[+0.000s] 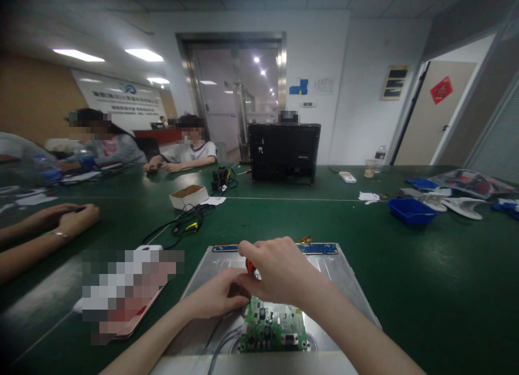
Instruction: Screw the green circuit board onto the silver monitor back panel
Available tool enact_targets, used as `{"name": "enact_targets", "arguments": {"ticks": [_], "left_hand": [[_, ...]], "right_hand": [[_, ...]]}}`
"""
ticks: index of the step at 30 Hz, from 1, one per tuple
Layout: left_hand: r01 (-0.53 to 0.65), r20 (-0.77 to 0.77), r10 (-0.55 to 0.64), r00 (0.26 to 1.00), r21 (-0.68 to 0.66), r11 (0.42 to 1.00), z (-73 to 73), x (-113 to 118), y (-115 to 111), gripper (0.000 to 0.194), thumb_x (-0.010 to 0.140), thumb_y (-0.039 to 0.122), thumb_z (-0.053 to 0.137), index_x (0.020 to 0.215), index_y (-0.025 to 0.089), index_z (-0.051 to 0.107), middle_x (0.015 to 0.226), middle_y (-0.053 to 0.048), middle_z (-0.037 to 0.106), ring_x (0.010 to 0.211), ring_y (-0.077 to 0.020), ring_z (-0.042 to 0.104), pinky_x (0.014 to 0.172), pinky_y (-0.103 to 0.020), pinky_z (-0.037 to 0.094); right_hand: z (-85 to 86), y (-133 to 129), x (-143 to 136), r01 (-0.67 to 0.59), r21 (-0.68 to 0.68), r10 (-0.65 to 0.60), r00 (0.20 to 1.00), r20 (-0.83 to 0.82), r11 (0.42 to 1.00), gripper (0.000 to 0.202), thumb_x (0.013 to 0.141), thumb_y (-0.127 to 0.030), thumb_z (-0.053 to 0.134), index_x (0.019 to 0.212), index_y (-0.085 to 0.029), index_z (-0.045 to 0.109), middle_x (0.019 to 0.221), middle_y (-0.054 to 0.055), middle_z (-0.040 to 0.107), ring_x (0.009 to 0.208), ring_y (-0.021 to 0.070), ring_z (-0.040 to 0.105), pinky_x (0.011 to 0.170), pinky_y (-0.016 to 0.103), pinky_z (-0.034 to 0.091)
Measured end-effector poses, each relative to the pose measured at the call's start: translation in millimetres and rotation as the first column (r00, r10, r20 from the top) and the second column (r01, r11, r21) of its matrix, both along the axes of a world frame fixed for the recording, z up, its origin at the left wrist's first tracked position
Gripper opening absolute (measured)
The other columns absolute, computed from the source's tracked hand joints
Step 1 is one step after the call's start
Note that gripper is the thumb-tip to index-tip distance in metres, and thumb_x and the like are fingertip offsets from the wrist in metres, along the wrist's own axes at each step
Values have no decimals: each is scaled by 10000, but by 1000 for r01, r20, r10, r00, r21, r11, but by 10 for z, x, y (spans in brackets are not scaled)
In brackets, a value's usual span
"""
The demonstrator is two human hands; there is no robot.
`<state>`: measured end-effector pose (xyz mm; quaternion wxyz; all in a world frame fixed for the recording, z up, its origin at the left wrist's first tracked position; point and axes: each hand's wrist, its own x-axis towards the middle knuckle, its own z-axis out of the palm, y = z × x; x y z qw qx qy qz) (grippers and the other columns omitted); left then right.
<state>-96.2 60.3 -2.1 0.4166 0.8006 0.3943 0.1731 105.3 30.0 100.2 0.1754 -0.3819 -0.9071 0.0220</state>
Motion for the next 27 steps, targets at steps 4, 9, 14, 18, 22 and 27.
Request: {"name": "enact_targets", "arguments": {"ticks": [4, 9, 14, 18, 22, 27], "left_hand": [[-14, -19, 14, 1000, -5, 1000, 18, 4, 0, 121, 668, 117, 611, 780, 164, 618, 706, 29, 589, 641, -139, 519, 603, -227, 396], [53, 10, -54, 999, 21, 998, -20, -3, 33, 118, 673, 100, 592, 771, 158, 622, 712, 23, 582, 667, -147, 526, 610, -230, 395], [42, -9, -42, 999, 35, 999, 9, 6, 19, 103, 690, 105, 602, 776, 158, 625, 708, 24, 586, 655, -143, 525, 608, -230, 394], [17, -21, -17, 1000, 27, 999, 6, 2, 19, 112, 677, 110, 609, 775, 160, 628, 701, 31, 581, 651, -140, 520, 594, -224, 389], [20, -17, -19, 1000, 36, 999, -3, -3, 20, 132, 669, 98, 601, 781, 160, 631, 713, 27, 592, 667, -143, 520, 610, -228, 393], [12, 3, -12, 1000, 30, 999, 1, 3, 4, 103, 695, 111, 610, 784, 159, 630, 700, 31, 586, 634, -132, 512, 597, -222, 389]], "right_hand": [[15, 4, 6, 20, 3, -20, 999, 30, 1000, 94, 867, -279, 625, 894, -206, 573, 804, -1, 732, 640, 152, 623, 518, 258, 201], [26, -18, 13, -17, 32, 16, 1000, 14, 999, 148, 809, -201, 620, 947, -195, 568, 867, 20, 716, 658, 147, 607, 515, 260, 203], [16, 3, -6, 30, 18, -31, 998, 49, 999, 135, 886, -334, 613, 907, -201, 595, 783, 9, 719, 616, 143, 594, 514, 259, 197], [4, 4, -9, 29, 14, -29, 999, 19, 999, 88, 845, -222, 597, 927, -192, 587, 821, 16, 714, 633, 136, 595, 516, 257, 203], [19, -4, 12, -1, 15, 1, 1000, -15, 1000, 137, 820, -241, 613, 950, -203, 590, 866, 15, 710, 659, 140, 598, 526, 258, 208], [23, 16, 7, 49, 11, -49, 998, 25, 999, 120, 874, -321, 612, 926, -213, 608, 774, 2, 722, 628, 147, 597, 519, 259, 181]]}}
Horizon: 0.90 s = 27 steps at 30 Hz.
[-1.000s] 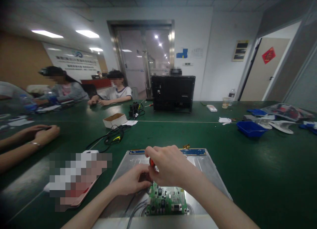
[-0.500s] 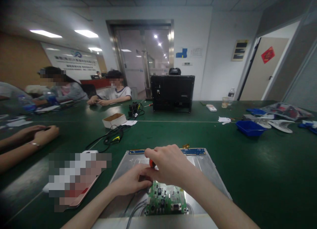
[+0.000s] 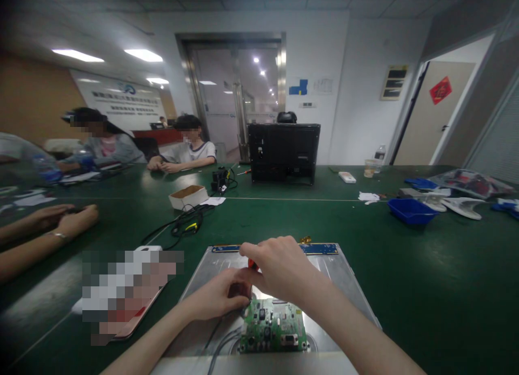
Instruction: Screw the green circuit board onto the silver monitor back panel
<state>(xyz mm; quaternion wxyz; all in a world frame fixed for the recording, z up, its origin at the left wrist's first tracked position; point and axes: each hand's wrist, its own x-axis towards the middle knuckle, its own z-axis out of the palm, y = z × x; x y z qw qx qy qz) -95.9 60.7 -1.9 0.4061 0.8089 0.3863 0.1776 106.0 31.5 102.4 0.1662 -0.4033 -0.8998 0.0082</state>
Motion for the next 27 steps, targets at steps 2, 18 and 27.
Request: {"name": "enact_targets", "arguments": {"ticks": [2, 18, 27], "left_hand": [[-4, -11, 4, 1000, 7, 1000, -10, -2, 7, 97, 697, 121, 618, 784, 162, 630, 699, 33, 583, 629, -131, 508, 590, -219, 388], [14, -2, -14, 1000, 37, 999, 6, -3, -3, 157, 665, 74, 606, 790, 161, 643, 740, 21, 622, 680, -144, 533, 627, -228, 415], [6, -33, -4, 999, 48, 999, -21, -22, 1, 133, 682, 91, 608, 788, 164, 643, 739, 17, 616, 695, -148, 541, 625, -225, 407]], "right_hand": [[-8, -1, -7, 6, 2, -6, 1000, -4, 1000, 84, 863, -252, 587, 932, -206, 603, 772, 4, 717, 625, 145, 595, 517, 261, 179], [35, -11, 45, -97, -29, 97, 995, 6, 995, 220, 839, -209, 557, 1057, -197, 582, 900, 26, 703, 669, 147, 596, 525, 265, 207], [34, -8, 73, -91, -29, 92, 995, 38, 995, 140, 884, -310, 598, 979, -207, 594, 845, 9, 724, 659, 150, 605, 523, 271, 197]]}}
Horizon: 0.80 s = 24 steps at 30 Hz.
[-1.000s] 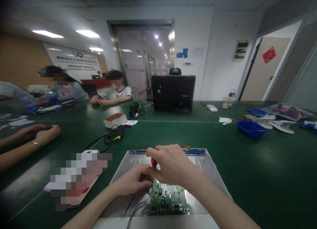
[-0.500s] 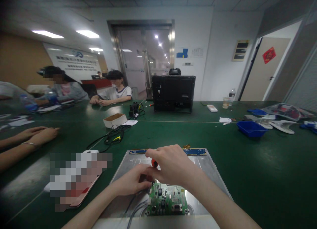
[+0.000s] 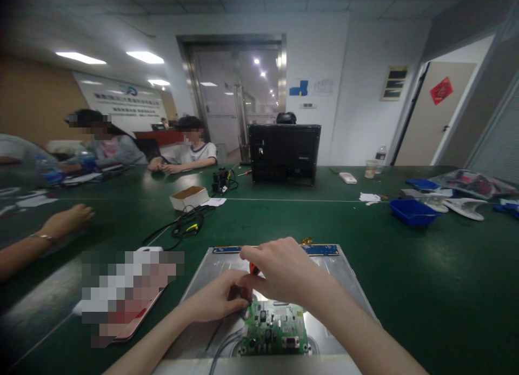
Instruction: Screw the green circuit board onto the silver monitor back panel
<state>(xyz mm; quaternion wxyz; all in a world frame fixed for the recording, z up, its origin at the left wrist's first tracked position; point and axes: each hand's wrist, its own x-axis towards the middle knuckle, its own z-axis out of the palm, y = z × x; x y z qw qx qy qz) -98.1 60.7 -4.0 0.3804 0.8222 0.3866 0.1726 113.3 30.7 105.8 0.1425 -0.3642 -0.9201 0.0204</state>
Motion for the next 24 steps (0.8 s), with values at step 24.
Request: {"name": "enact_targets", "arguments": {"ticks": [24], "left_hand": [[29, -11, -29, 1000, 11, 1000, -6, 8, 3, 161, 679, 97, 594, 818, 165, 637, 716, 23, 590, 664, -144, 517, 591, -219, 386]], "right_hand": [[7, -31, -6, -36, -5, 36, 999, -21, 999, 194, 810, -199, 587, 1004, -202, 590, 835, 11, 723, 636, 138, 590, 516, 265, 200]]}}
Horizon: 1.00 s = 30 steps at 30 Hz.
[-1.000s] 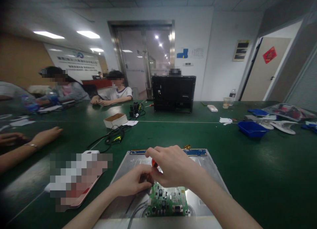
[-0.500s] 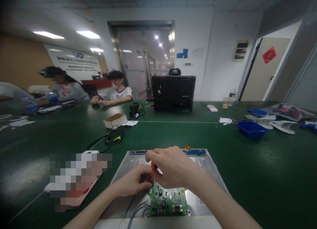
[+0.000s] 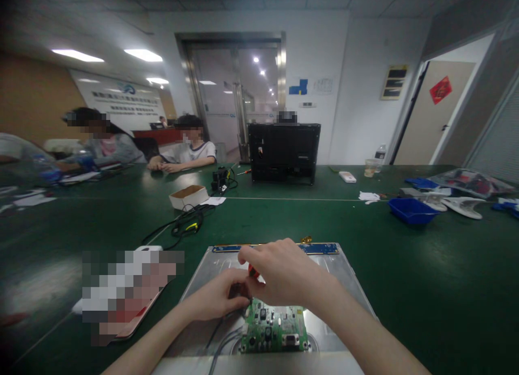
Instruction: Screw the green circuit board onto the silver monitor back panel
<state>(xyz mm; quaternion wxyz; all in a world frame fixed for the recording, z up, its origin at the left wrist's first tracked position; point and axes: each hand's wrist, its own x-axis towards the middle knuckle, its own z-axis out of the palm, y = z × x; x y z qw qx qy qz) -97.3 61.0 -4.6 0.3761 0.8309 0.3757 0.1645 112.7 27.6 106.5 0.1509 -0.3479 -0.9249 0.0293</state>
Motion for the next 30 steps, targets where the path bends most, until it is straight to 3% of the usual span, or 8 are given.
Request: {"name": "enact_targets", "arguments": {"ticks": [5, 10, 17, 22, 30], "left_hand": [[10, 6, -10, 1000, 26, 1000, 11, -2, -6, 157, 690, 92, 579, 819, 161, 638, 740, 15, 602, 690, -151, 528, 620, -228, 396], [-5, -4, 5, 1000, 30, 1000, 23, 1, -12, 134, 693, 92, 578, 793, 162, 634, 733, 10, 601, 701, -157, 533, 630, -231, 401], [-10, -14, 9, 1000, -7, 1000, 30, 3, -4, 136, 685, 101, 594, 797, 167, 632, 734, 20, 601, 667, -141, 517, 596, -218, 400], [-15, -20, 14, 1000, -27, 1000, 52, 12, -8, 117, 689, 111, 603, 788, 168, 630, 725, 25, 602, 655, -137, 513, 596, -219, 398], [1, -1, -1, 1000, -12, 1000, 9, 3, 0, 118, 698, 110, 593, 790, 166, 640, 718, 19, 593, 681, -147, 520, 602, -220, 401]], "right_hand": [[15, -29, 16, -27, -20, 27, 1000, -8, 999, 201, 801, -226, 597, 997, -201, 561, 870, 17, 710, 662, 147, 594, 518, 264, 213], [37, -3, -10, 81, -22, -80, 996, 46, 996, 156, 876, -350, 644, 921, -207, 603, 812, 13, 726, 652, 155, 620, 523, 268, 212], [20, 1, -5, 49, 8, -49, 999, 19, 999, 86, 857, -214, 597, 942, -200, 596, 844, 1, 706, 641, 125, 576, 514, 259, 204], [-5, 3, -8, 37, 21, -37, 999, 11, 999, 90, 848, -205, 585, 937, -201, 581, 835, -7, 691, 630, 116, 550, 514, 260, 190], [-34, 9, 5, 32, 31, -32, 999, -12, 999, 237, 816, -191, 572, 1052, -197, 553, 911, 12, 710, 658, 135, 594, 519, 276, 197]]}}
